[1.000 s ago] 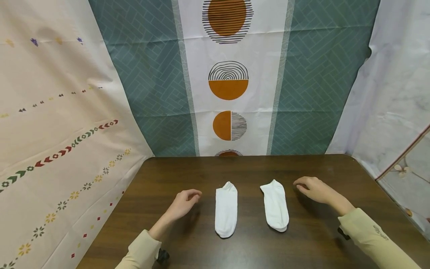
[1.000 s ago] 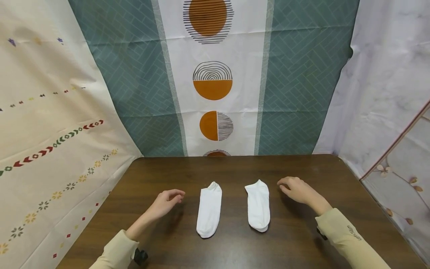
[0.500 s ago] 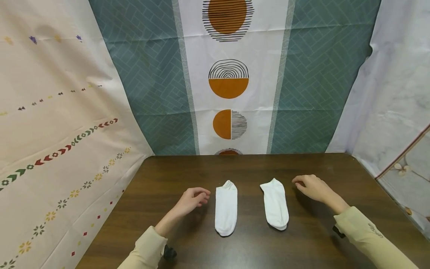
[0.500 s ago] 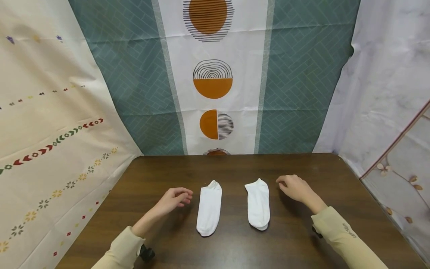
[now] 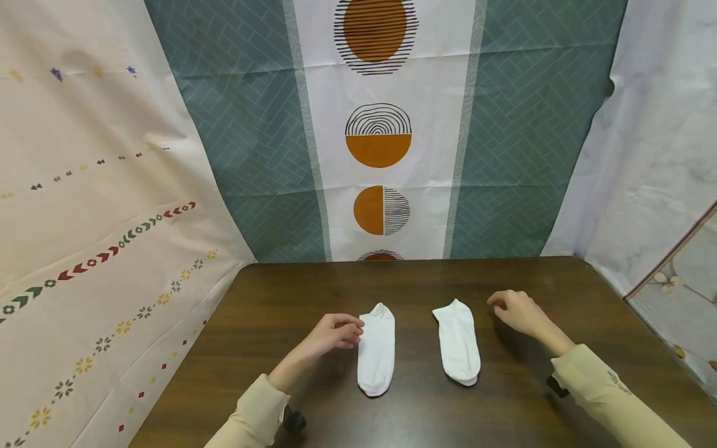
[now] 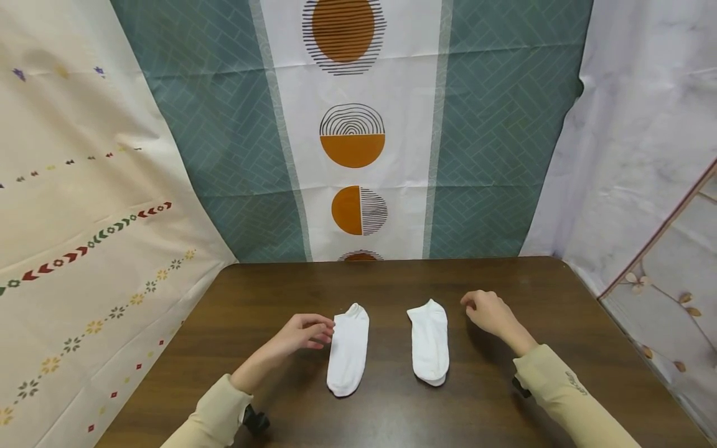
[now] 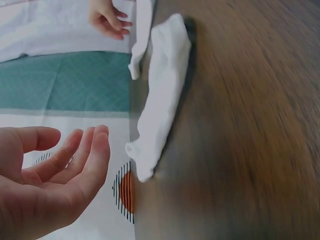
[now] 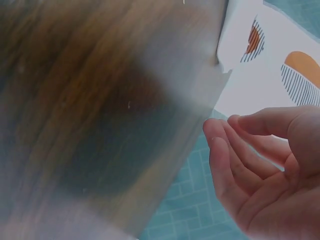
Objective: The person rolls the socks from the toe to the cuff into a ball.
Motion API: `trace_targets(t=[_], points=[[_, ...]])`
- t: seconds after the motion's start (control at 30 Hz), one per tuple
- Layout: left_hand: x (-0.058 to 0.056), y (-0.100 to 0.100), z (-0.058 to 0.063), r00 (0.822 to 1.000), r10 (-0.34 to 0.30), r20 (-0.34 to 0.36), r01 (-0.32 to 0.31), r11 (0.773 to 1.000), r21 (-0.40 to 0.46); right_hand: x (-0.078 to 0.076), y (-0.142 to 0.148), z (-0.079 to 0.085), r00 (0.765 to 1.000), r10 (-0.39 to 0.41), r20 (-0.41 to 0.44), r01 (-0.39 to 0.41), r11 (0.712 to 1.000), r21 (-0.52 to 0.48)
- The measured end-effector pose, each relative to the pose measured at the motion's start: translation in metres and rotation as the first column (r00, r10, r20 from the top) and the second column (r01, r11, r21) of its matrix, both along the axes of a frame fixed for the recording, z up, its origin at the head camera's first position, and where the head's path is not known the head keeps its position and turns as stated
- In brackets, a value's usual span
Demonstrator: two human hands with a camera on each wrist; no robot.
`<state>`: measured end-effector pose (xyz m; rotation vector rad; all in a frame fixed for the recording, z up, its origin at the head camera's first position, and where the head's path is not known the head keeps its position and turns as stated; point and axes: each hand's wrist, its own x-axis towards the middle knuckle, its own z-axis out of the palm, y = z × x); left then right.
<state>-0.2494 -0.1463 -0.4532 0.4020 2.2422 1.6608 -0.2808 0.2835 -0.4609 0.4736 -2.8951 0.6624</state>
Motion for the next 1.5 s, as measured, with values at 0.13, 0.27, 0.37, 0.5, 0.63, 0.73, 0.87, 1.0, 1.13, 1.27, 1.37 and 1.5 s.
trace_targets(t=[0.13,0.27,0.37,0.5,0.63,0.73,0.87,1.0,1.13,1.27,1.37,1.5], points=[[-0.001,0.009,-0.001,0.998,-0.027,0.059,0.025,0.999,0.027,-0.001,0.000,-0.003,1.000,0.001,-0.001,-0.002,0.999,-0.036],[0.000,0.017,-0.004,0.991,-0.075,0.108,0.071,0.996,0.046,0.000,-0.002,-0.004,0.996,-0.005,0.092,0.016,0.992,-0.122],[0.001,0.022,-0.005,0.983,-0.109,0.148,0.100,0.992,0.072,0.001,-0.004,-0.002,0.981,-0.010,0.196,0.050,0.977,-0.205],[0.001,0.028,-0.006,0.973,-0.133,0.189,0.116,0.989,0.096,0.001,-0.008,0.002,0.958,-0.027,0.285,0.108,0.956,-0.271],[-0.003,0.037,-0.007,0.963,-0.159,0.218,0.137,0.984,0.111,0.000,-0.010,0.004,0.940,-0.047,0.339,0.155,0.942,-0.297],[-0.006,0.045,-0.007,0.956,-0.178,0.233,0.153,0.981,0.121,-0.001,-0.012,0.006,0.931,-0.048,0.362,0.169,0.935,-0.311],[-0.010,0.056,-0.008,0.947,-0.196,0.253,0.166,0.976,0.138,-0.001,-0.013,0.005,0.923,-0.050,0.382,0.189,0.922,-0.337],[-0.010,0.066,-0.009,0.931,-0.220,0.291,0.184,0.972,0.146,0.001,-0.014,0.001,0.911,-0.051,0.409,0.211,0.910,-0.357],[-0.008,0.076,-0.010,0.917,-0.248,0.311,0.208,0.966,0.156,0.001,-0.015,-0.001,0.907,-0.046,0.419,0.216,0.905,-0.368],[-0.008,0.085,-0.010,0.908,-0.270,0.319,0.224,0.959,0.174,0.000,-0.015,0.000,0.905,-0.048,0.422,0.220,0.903,-0.369],[-0.008,0.092,-0.010,0.907,-0.265,0.327,0.215,0.960,0.181,-0.001,-0.014,0.001,0.904,-0.050,0.425,0.221,0.905,-0.364],[-0.006,0.099,-0.010,0.914,-0.242,0.324,0.199,0.967,0.161,0.000,-0.013,0.003,0.897,-0.049,0.439,0.228,0.902,-0.365]])
